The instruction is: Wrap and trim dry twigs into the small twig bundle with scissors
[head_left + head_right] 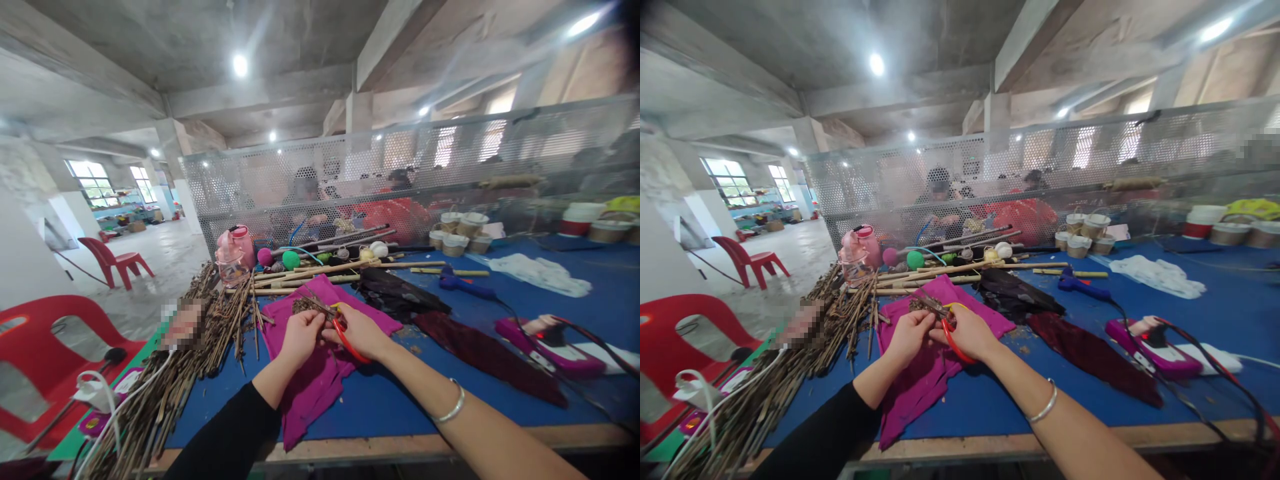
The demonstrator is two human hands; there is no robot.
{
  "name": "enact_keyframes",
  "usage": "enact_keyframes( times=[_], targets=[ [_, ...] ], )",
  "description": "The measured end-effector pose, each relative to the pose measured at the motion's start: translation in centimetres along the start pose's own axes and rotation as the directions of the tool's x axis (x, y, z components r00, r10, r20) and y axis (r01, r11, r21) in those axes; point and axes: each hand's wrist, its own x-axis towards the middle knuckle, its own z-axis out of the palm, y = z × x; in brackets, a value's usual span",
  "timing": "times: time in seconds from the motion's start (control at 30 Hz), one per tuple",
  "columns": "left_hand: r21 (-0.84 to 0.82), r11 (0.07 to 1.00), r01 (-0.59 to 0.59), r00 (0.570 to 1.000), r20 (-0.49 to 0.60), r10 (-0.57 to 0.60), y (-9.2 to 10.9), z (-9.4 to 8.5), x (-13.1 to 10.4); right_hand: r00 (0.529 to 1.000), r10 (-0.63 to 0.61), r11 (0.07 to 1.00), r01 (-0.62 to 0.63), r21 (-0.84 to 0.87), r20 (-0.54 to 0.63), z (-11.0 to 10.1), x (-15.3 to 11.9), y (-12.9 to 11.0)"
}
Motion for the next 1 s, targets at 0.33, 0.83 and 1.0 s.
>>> enact_keyframes(
  times=[0.33,0.83,1.0],
  targets=[
    [0.024,0.998,-0.055,0.998,-0.015,0.055,-0.2,-0.2,0.1,0.997,0.079,0.973,-0.079,-0.215,-0.009,-1.2,-0.2,-1.1],
    [-0.024,1.000,0.017,1.000,0.016,-0.017,-0.3,-0.1,0.1,0.998,0.050,0.990,-0.046,-0.136,0.028,-0.7,-0.2,-0.9],
    [-0.001,1.000,0.030,1.000,-0.007,-0.030,-0.2,0.0,0.0,0.998,0.056,0.982,-0.055,-0.180,0.002,-1.0,-0.1,-0.8]
  ],
)
